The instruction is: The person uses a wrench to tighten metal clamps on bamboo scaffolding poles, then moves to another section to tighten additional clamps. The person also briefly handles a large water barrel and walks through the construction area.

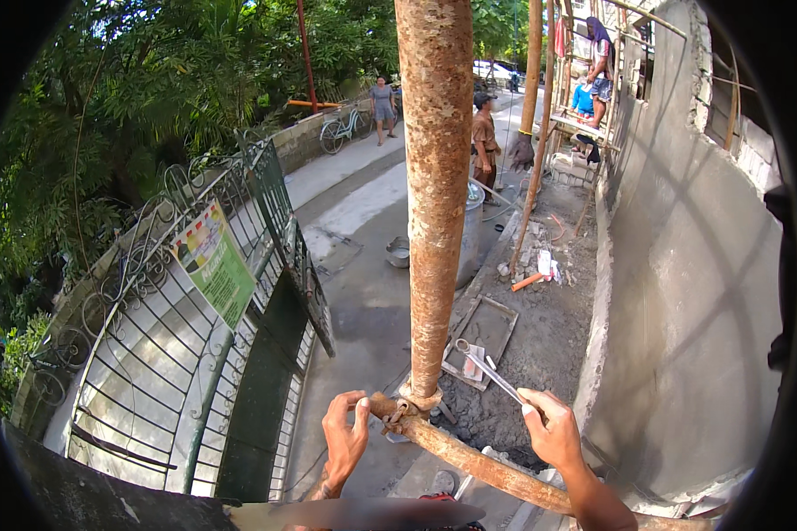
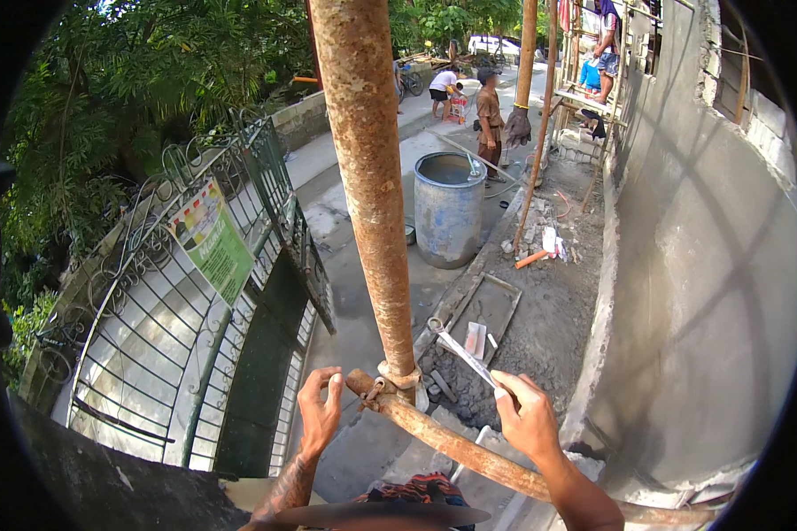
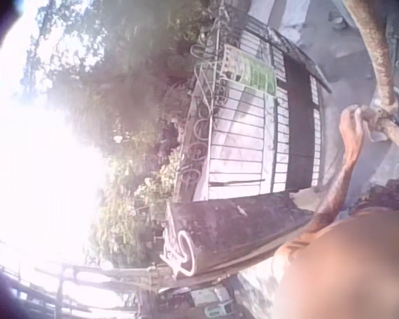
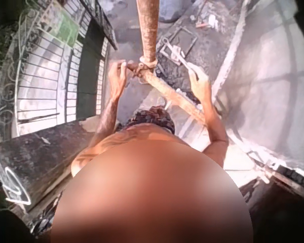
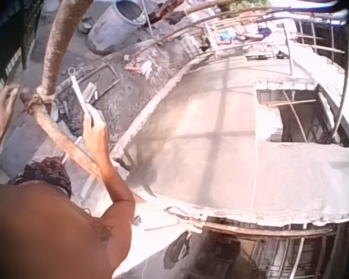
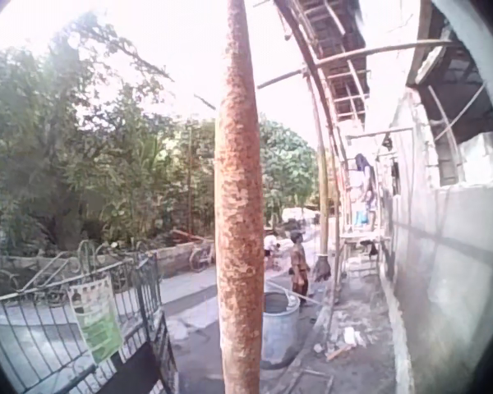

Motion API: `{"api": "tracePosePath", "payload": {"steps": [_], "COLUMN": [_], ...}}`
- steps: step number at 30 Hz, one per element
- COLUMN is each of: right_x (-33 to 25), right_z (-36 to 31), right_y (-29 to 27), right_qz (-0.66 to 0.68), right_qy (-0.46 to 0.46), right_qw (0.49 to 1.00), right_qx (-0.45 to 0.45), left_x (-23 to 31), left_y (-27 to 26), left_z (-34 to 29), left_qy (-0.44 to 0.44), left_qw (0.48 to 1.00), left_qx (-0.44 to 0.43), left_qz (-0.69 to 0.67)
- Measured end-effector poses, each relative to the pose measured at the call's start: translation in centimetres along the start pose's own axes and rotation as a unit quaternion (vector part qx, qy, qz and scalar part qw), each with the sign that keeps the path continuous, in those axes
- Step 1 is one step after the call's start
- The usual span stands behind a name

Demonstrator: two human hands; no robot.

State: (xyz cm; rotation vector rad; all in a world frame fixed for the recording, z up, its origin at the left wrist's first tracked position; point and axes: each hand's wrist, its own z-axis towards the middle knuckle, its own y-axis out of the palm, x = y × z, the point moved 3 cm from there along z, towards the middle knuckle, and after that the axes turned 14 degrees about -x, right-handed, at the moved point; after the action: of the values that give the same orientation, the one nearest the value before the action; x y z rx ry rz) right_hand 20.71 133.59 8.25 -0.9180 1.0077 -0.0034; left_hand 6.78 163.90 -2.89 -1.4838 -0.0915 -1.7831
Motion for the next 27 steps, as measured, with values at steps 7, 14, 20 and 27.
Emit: {"api": "tracePosePath", "payload": {"steps": [7,14,20,27], "right_x": [-8.9,-10.4,-10.7,-14.3], "right_z": [-6.3,-4.1,-0.7,4.5], "right_y": [4.6,7.3,8.5,9.1], "right_qz": [-0.100,-0.185,-0.285,-0.331], "right_qy": [-0.033,-0.115,-0.146,-0.241], "right_qw": [0.976,0.947,0.888,0.850], "right_qx": [-0.192,-0.235,-0.330,-0.332], "left_x": [0.5,-0.7,-2.9,-1.0], "left_y": [1.3,1.9,2.6,3.3], "left_z": [-4.8,-5.4,-6.0,-5.1], "left_qy": [-0.148,-0.141,-0.121,0.001], "left_qw": [0.945,0.949,0.957,0.992], "left_qx": [-0.202,-0.158,-0.145,-0.082], "left_qz": [-0.210,-0.235,-0.223,0.092]}}
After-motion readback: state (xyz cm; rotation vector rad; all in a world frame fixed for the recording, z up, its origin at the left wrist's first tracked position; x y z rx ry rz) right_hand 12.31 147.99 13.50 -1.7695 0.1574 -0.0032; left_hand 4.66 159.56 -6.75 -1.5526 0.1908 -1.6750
